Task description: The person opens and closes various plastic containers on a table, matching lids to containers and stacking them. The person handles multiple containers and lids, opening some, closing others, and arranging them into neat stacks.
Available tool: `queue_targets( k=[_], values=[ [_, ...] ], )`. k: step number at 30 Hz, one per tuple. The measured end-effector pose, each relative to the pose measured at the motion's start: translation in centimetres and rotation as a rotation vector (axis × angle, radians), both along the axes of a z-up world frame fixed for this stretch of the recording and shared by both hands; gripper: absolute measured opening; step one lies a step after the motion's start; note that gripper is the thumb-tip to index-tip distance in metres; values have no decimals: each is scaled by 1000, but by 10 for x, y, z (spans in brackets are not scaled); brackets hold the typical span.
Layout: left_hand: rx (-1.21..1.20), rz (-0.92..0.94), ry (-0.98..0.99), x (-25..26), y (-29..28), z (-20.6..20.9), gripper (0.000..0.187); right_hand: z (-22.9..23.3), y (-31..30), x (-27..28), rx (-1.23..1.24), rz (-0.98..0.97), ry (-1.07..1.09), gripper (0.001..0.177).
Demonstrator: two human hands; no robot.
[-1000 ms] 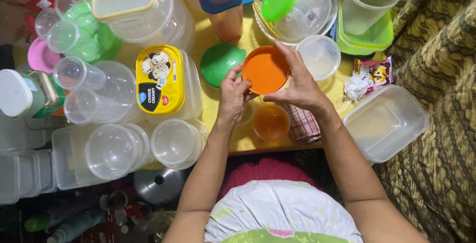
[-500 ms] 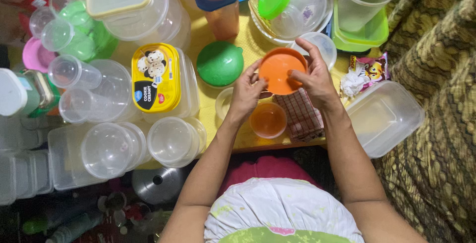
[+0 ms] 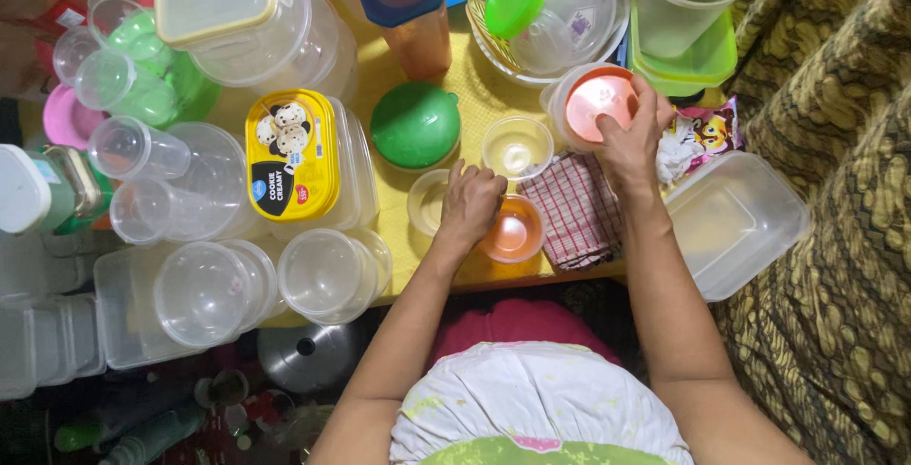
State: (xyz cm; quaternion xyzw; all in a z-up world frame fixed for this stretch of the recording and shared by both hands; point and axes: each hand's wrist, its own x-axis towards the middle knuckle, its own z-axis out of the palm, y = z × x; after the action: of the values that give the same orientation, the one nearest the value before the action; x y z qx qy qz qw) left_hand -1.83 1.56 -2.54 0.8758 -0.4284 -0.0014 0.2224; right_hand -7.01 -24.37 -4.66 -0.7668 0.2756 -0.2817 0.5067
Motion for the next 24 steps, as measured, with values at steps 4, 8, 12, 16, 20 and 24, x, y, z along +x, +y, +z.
queue_targets(
  k=[4,8,12,16,20,24],
  values=[
    [-24,34,4,3,3,-8,10,27,25,-5,-487,61,157,55],
    [18,65,51,4,6,-4,10,33,42,-2,-511,520,231,35],
    [-83,87,140,5,8,14,3,23,59,3,-651,629,360,36],
    [-150,158,281,10,13,33,6,12,60,2,-640,613,430,15],
    [-270,265,233,16,24,42,17,-2,59,5,-659,630,242,29],
    [-457,383,247,23,28,35,20,-16,72,7,-755,571,337,12]
  ],
)
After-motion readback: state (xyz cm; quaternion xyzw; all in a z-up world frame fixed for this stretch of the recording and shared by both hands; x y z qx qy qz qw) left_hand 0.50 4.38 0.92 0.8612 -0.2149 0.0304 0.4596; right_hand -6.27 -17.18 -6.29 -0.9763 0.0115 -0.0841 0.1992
